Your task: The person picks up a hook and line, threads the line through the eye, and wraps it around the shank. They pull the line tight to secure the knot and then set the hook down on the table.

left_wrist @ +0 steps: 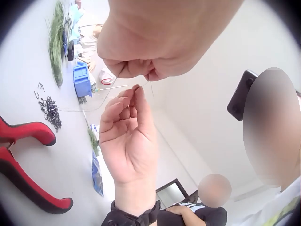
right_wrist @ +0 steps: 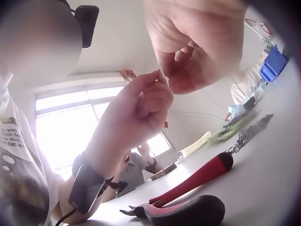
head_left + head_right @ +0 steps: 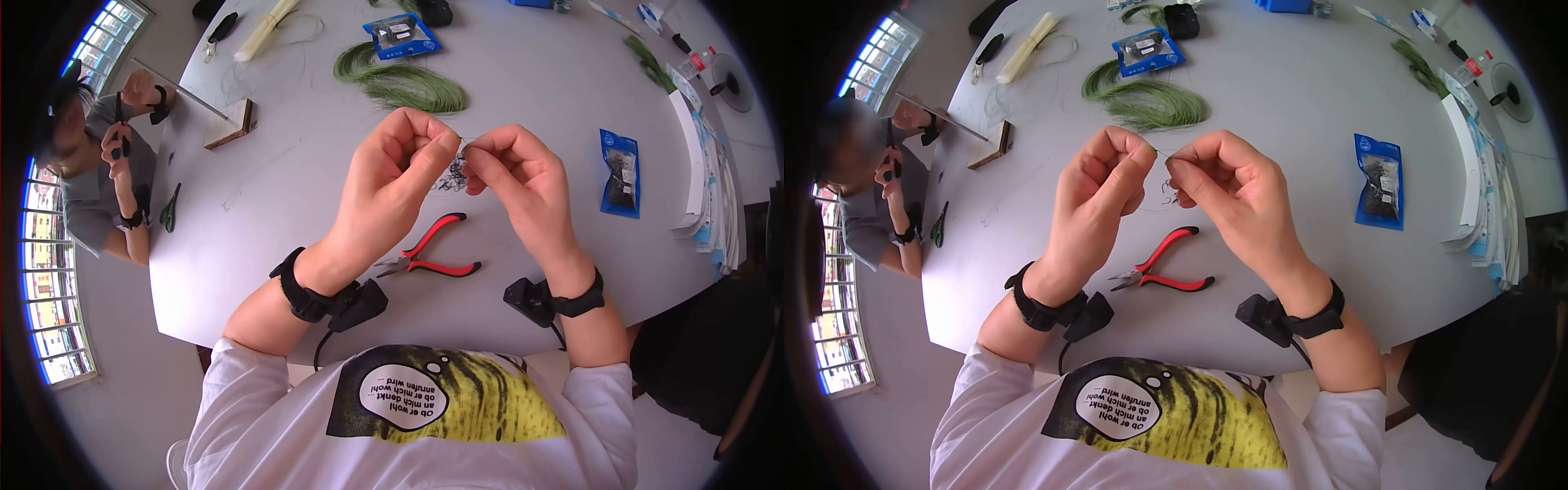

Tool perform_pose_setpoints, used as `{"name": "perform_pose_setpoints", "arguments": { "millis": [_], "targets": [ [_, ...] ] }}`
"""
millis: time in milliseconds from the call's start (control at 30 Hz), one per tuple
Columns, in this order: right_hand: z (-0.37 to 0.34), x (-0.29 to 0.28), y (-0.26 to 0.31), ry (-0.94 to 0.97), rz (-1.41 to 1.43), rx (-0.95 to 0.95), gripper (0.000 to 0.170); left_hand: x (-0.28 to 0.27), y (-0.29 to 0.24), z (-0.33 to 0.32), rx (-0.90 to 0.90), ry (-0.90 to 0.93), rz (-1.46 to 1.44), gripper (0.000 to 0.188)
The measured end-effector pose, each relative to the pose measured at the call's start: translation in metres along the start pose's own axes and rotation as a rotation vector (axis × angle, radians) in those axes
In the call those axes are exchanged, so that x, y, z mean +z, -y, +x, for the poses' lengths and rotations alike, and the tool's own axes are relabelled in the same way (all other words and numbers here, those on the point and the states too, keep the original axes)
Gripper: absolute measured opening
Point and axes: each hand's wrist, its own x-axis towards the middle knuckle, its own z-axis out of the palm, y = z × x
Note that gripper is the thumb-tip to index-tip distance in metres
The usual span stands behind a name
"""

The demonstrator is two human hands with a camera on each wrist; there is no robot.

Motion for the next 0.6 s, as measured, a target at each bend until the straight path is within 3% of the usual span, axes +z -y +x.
{"name": "perform_pose_setpoints", "arguments": {
  "millis": [100,167,300,367,600],
  "targets": [
    [-0.001,0.005,-0.001,-0.051,-0.089,-0.082,0.005,0.0,-0.001,-0.001,0.015,0.02,0.009,0.015],
    [-0.002,0.007,-0.004,-0.099,-0.276,-0.296,0.006,0.003,0.0,-0.001,0.099,0.003,0.089,0.013],
    [-0.003,0.009,-0.001,-0.123,-0.404,-0.399,0.009,0.006,0.006,0.0,0.182,-0.046,0.141,0.012],
    [-0.003,0.009,0.001,-0.139,-0.605,-0.527,0.011,0.004,0.007,0.0,0.191,-0.072,0.212,0.012],
    [-0.005,0.012,0.007,-0.196,-0.759,-0.588,0.014,0.004,0.006,0.001,0.196,-0.096,0.245,0.013]
  ]
}}
